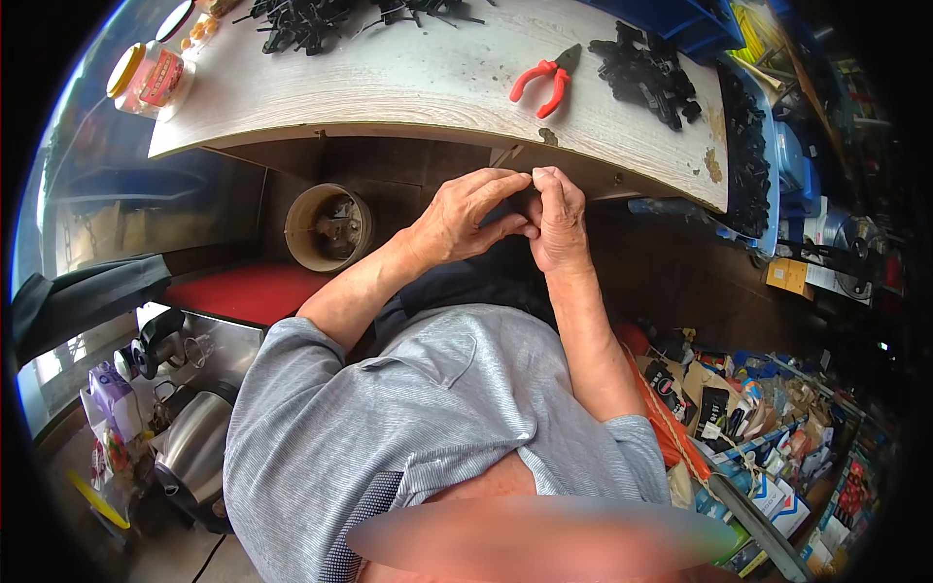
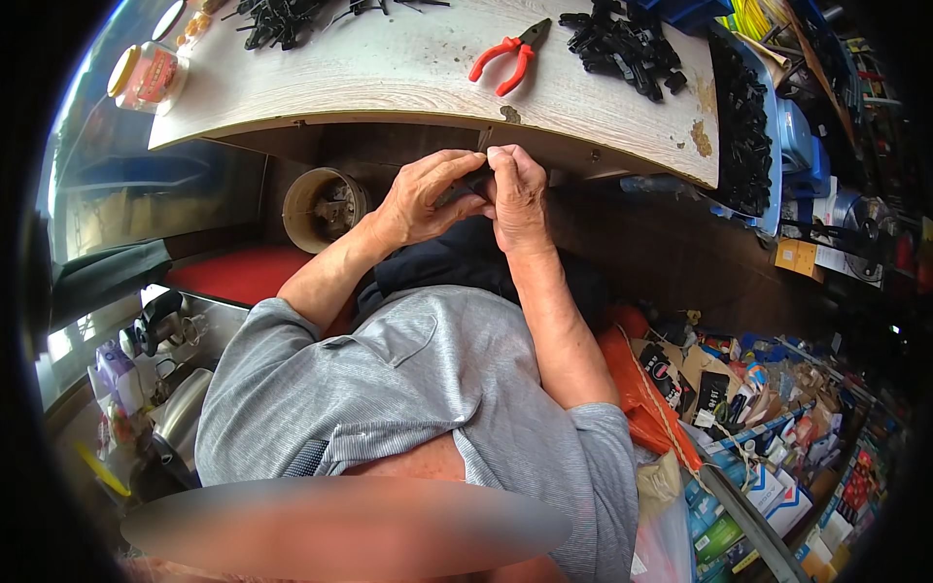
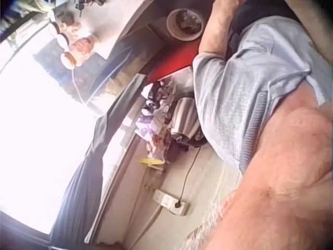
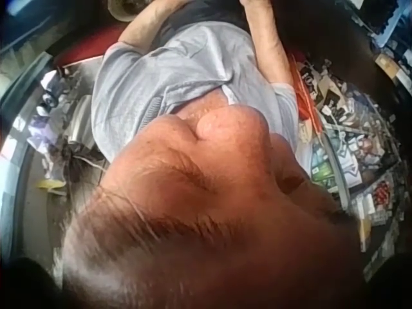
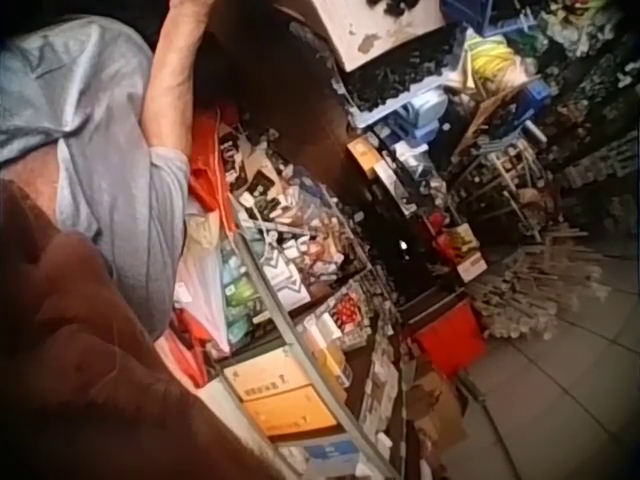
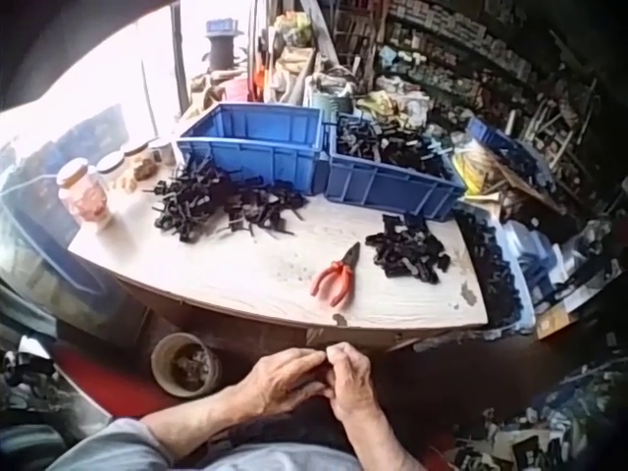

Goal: Assembling small black plastic components at a workbench, using pliers to trim and join parts.

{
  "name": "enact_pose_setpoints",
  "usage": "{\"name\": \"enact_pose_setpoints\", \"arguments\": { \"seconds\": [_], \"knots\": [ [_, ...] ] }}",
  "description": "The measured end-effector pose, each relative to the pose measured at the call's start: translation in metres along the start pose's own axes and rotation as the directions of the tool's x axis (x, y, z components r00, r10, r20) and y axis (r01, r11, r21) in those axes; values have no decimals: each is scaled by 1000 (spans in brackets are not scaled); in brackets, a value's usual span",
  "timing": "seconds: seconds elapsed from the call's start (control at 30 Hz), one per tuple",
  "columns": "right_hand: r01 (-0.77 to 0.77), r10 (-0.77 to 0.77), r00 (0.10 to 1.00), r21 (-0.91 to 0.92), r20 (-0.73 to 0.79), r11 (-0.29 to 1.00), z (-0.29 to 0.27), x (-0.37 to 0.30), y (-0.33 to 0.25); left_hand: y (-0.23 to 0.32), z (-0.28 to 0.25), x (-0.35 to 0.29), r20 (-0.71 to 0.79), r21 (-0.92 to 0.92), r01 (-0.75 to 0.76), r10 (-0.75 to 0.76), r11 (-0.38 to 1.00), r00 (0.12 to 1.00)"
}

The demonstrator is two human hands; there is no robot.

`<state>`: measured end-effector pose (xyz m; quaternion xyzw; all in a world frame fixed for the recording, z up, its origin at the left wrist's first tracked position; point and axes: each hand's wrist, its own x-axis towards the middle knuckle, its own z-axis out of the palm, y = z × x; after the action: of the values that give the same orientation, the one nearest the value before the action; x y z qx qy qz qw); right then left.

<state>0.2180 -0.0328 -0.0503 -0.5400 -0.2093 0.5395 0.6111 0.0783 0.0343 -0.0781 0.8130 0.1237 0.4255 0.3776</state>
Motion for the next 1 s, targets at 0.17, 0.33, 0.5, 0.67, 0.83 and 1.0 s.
{"name": "enact_pose_setpoints", "arguments": {
  "seconds": [0.17, 0.33, 0.5, 0.67, 0.83, 1.0],
  "knots": [
    [-49, 49, 999, 34, 15, 998, 5, -3, 0, -8, 1, -3, -25, 94, 14, -12, 995, 1000],
    [-12, 10, 999, 48, 33, 999, -6, 8, 15, 3, 10, -3, -73, -67, 286, -291, 956, 954],
    [-20, 23, 998, 57, -60, 998, 22, 2, 4, 10, 3, 7, -135, -84, 400, -408, 913, 903],
    [-8, 9, 998, 9, -62, 1000, 23, 0, 8, 6, -9, 12, -115, 198, 168, -148, 966, 982],
    [-6, 6, 998, 12, -56, 1000, 29, 0, 15, 6, -24, 11, -38, 259, 145, -140, 955, 989],
    [53, -52, 995, 18, -90, 998, 46, -9, -19, 12, -56, 29, -3, 137, 131, -132, 982, 991]
  ]
}}
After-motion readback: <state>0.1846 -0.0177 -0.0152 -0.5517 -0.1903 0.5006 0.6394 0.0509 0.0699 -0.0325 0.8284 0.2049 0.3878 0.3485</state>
